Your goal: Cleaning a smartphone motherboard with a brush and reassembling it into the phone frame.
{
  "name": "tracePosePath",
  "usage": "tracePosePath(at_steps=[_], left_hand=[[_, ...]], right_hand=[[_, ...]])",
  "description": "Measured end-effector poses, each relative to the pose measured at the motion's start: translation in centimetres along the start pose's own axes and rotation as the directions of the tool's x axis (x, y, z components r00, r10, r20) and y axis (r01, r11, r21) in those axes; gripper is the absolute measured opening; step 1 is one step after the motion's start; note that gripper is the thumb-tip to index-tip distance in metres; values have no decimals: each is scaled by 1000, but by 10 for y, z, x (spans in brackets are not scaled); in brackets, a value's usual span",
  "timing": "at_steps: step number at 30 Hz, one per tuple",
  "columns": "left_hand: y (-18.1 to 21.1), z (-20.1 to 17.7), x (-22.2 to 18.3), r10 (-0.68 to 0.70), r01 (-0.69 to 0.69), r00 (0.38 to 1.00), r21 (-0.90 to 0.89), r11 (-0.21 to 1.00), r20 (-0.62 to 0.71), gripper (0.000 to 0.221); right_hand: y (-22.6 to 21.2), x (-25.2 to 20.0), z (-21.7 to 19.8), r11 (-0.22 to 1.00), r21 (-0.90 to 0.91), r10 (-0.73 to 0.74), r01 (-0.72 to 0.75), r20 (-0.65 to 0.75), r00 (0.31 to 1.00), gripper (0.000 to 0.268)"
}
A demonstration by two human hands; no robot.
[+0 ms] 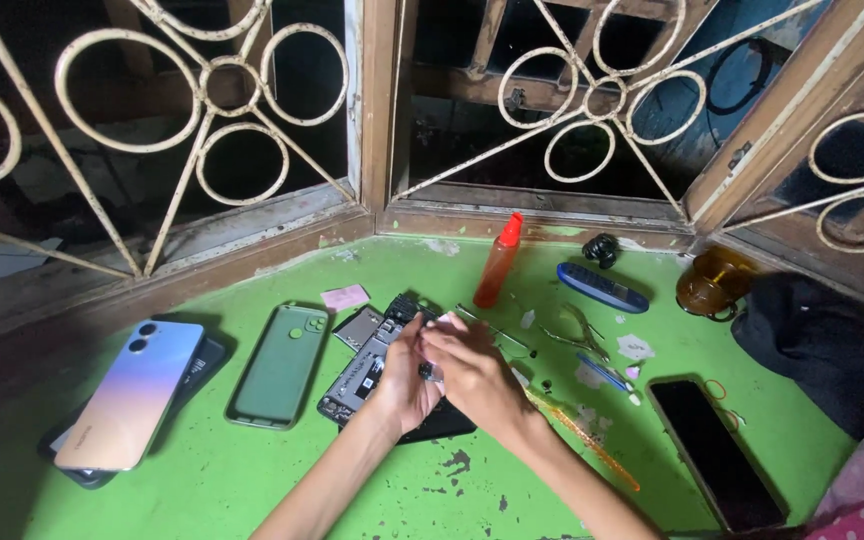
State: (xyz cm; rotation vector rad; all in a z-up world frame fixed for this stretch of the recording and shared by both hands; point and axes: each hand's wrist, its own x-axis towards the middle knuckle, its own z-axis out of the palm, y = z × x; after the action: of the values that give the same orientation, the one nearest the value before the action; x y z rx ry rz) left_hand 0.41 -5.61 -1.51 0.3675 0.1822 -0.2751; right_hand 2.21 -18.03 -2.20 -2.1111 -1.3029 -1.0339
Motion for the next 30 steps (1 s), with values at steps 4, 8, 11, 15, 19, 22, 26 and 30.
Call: tracePosePath(at_steps=[4,8,11,15,19,22,26,30], left_hand=[[6,31,-30,21,-22,1000,-67,998,-18,41],[4,22,-27,13,-14,1000,-42,999,-20,43],[11,29,-27,-2,2,1000,-1,1000,-7,52],[10,31,-27,-32,34,999,60,998,-30,68],[16,37,-40,-88,87,996,124,988,3,57],[16,37,-40,-81,53,990,229,972,114,76],[23,46,-42,-60,66,995,78,995,-81,56],[27,56,-41,-50,60,992,87,994,-120,56]], right_hand=[[-13,15,-16,999,-22,-24,24,4,1000,26],[-13,1,-16,985,154,93,-84,-55,994,27],[-28,-8,-15,985,158,72,-63,-54,996,25],[-43,3,-34,996,80,-51,47,47,998,25],[-44,-14,-35,986,165,16,-35,114,993,46],[-39,3,-75,843,428,277,-327,175,945,45],[15,-40,-110,638,485,701,-598,-45,712,27],[60,-100,-120,518,406,816,-753,29,578,34]])
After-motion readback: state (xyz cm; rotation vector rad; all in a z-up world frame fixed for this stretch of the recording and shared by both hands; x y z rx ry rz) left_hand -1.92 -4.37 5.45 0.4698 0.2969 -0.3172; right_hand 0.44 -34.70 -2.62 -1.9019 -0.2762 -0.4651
